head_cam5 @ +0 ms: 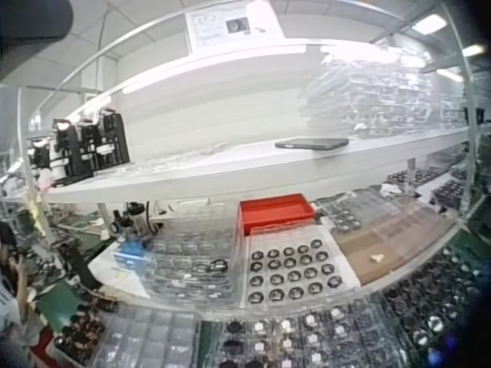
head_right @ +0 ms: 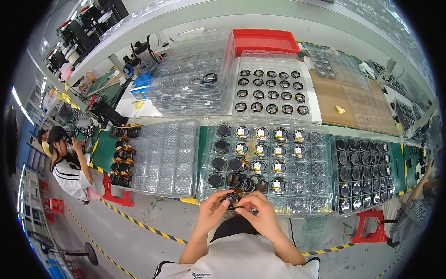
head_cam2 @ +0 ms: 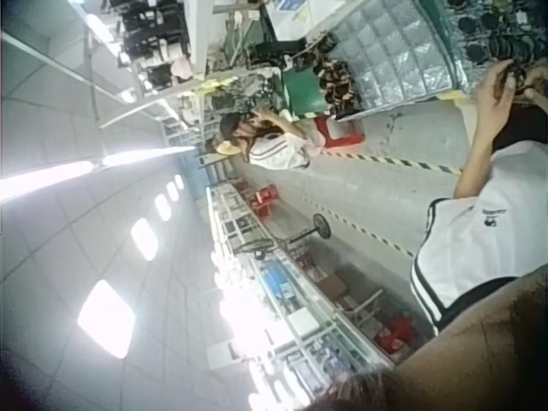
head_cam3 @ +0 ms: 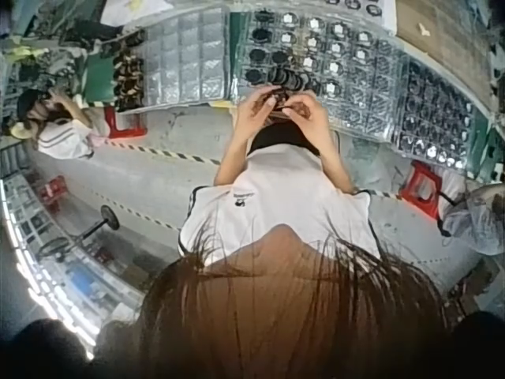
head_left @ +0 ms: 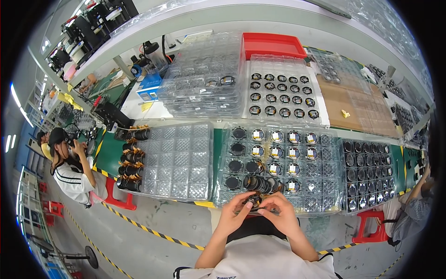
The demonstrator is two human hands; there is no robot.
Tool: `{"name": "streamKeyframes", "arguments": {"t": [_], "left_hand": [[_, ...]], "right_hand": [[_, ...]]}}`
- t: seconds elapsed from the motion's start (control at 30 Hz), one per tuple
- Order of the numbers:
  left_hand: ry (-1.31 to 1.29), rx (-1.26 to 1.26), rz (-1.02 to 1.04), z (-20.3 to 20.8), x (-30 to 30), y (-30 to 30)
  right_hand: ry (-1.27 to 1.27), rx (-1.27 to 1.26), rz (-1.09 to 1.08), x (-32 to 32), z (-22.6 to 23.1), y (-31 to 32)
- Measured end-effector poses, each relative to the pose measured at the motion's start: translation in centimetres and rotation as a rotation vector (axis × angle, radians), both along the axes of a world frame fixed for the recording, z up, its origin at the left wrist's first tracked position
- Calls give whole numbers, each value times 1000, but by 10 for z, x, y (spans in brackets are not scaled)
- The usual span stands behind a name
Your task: The person assembles small circular electronic components by hand, placing them into plastic trays.
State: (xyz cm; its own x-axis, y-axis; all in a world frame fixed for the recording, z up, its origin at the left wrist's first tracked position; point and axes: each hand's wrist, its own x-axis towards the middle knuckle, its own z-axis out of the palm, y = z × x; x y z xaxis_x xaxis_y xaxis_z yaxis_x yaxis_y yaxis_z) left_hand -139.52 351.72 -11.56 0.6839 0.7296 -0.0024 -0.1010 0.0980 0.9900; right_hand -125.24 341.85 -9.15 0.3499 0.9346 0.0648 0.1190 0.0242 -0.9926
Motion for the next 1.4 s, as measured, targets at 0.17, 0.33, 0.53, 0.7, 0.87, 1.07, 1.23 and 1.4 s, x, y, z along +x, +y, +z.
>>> {"name": "streamKeyframes", "arguments": {"t": [0.17,0.33,0.53,0.7,0.87,1.07,1.23,1.4], "left_hand": [[29,50,-67,11,1,-1],[106,119,-96,4,2,-3],[80,-31,-87,5,6,-4],[41,-123,-79,7,5,-5],[23,-149,-60,9,4,-5],[49,-165,-72,9,3,-4],[39,-154,-61,4,1,-4],[69,-27,85,0,-8,3]], "right_hand": [[188,-65,-73,-4,-7,-1],[241,-89,-199,-6,-8,2],[200,-10,-231,-6,-19,3],[190,0,-245,-5,-17,6],[236,-8,-154,-1,-14,6],[341,18,-90,2,-19,6],[350,32,-99,-2,-18,7],[107,-11,-100,1,-9,7]]}}
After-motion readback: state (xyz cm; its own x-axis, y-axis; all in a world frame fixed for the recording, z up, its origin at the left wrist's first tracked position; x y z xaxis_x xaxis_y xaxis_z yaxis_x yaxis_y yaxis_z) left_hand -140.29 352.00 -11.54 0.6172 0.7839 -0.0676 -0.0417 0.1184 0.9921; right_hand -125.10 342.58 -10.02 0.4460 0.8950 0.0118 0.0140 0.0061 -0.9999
